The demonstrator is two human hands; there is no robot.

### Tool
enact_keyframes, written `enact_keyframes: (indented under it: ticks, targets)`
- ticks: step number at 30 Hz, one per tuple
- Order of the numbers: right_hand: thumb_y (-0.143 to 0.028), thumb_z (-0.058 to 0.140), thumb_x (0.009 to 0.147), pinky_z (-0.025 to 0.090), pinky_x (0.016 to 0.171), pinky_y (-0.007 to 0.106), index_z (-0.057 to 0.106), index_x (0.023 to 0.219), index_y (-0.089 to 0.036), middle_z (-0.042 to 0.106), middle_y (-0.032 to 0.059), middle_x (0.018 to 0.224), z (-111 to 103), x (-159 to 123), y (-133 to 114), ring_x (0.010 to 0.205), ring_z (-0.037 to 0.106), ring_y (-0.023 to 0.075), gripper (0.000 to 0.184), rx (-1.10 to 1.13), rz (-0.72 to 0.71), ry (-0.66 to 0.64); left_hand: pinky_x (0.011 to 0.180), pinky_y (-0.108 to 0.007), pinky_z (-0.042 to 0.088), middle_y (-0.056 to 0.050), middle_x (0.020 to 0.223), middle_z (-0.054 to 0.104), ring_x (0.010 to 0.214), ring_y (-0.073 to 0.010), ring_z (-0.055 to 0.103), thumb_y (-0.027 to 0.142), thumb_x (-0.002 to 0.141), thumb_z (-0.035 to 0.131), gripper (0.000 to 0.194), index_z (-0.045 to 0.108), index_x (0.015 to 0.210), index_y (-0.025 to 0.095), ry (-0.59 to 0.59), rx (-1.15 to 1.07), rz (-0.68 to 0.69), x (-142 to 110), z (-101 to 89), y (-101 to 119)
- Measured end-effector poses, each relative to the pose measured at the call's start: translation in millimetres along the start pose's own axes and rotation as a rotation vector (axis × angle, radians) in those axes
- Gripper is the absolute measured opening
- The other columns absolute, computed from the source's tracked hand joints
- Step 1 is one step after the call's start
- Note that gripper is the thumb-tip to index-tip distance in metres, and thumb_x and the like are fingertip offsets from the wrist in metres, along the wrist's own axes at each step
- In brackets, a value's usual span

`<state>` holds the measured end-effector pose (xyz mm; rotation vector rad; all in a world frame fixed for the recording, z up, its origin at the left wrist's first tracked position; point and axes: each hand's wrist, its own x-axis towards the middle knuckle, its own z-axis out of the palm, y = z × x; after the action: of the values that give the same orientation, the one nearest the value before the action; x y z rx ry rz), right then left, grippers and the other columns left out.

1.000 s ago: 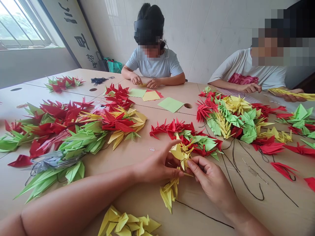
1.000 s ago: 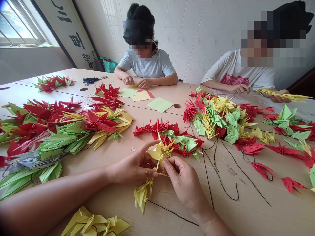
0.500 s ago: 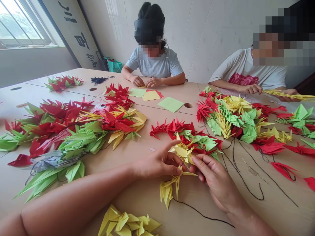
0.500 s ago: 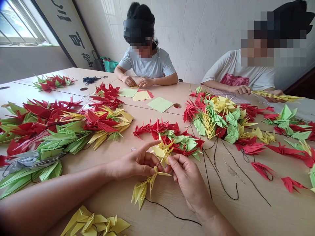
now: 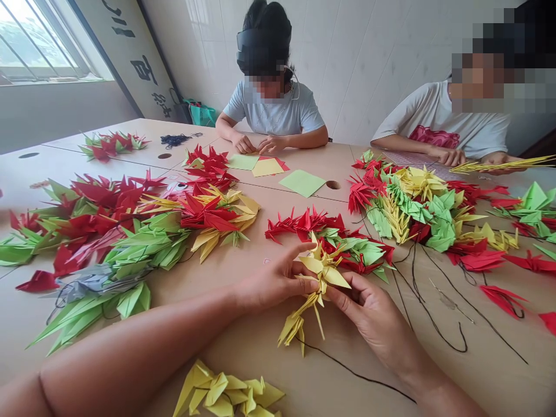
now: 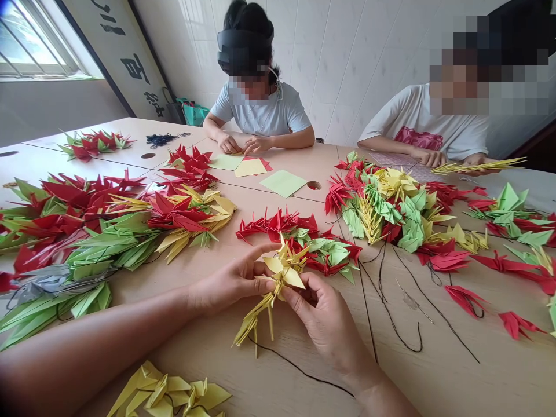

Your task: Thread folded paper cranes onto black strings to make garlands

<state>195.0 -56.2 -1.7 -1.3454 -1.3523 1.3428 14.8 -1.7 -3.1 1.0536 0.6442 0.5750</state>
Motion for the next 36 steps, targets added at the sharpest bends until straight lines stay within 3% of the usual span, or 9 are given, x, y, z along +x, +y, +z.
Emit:
enact_keyframes:
  ticks: [3,8,16,20,28,36]
  targets:
    - [-0.048,0.061,0.081,0.048,0.075,0.027,0.063,0.087,-0.019,0.068,0.0035,0.087,-2.0,0.5,2.0,0.084,0.06,0.02,0.029,-0.069,-0.019,0.023,0.073,-0.029,0.043,0.0,0.081,0.06,0.076,-0.0122,0.058,0.028,0.076,0.069,0.07,0.031,0.134,0.022,-0.008,0.054,0.013,0.1,0.1,-1.2]
    - [-0.046,0.065,0.079,0.047,0.081,0.026,0.065,0.092,-0.021,0.069,0.0035,0.095,-1.9,2.2,2.3,0.09,0.061,0.02,0.028,0.027,-0.018,0.013,0.072,-0.027,0.044,0.0,0.081,0.06,0.076,-0.0123,0.058,0.025,0.073,0.072,0.068,0.035,0.129,0.02,0.042,0.12,0.092,1.8,-0.8,-3.8]
    - [-0.045,0.067,0.077,0.047,0.082,0.03,0.07,0.099,-0.021,0.069,0.0019,0.09,-4.5,2.3,4.7,0.089,0.06,0.0226,0.033,-0.001,0.037,-0.09,0.066,-0.023,0.042,0.004,0.074,0.058,0.068,-0.0088,0.055,0.021,0.072,0.072,0.062,0.04,0.125,0.02,0.023,0.106,0.132,2.3,-3.3,-5.0]
    - [-0.044,0.067,0.077,0.045,0.082,0.03,0.07,0.102,-0.022,0.069,0.0008,0.093,-4.5,3.0,3.3,0.092,0.059,0.0229,0.033,-0.012,0.045,-0.098,0.067,-0.024,0.042,0.004,0.074,0.058,0.068,-0.0088,0.055,0.021,0.072,0.072,0.064,0.039,0.127,0.021,-0.029,0.116,0.106,1.9,-3.9,-4.3]
    - [-0.05,0.066,0.075,0.046,0.071,0.028,0.071,0.091,-0.02,0.066,0.0016,0.082,-3.5,1.1,2.5,0.083,0.058,0.0222,0.035,-0.07,0.073,-0.101,0.063,-0.023,0.041,0.002,0.075,0.059,0.066,-0.0092,0.054,0.025,0.071,0.073,0.069,0.035,0.128,0.021,-0.091,0.134,0.072,1.9,-4.4,-3.5]
    - [-0.047,0.064,0.079,0.045,0.085,0.033,0.069,0.101,-0.021,0.069,0.0032,0.092,-0.4,0.2,1.1,0.092,0.059,0.0232,0.035,-0.011,0.057,-0.096,0.06,-0.022,0.04,0.002,0.078,0.058,0.065,-0.0083,0.052,0.026,0.074,0.071,0.071,0.031,0.132,0.024,-0.071,0.187,0.067,-2.7,-1.9,-0.3]
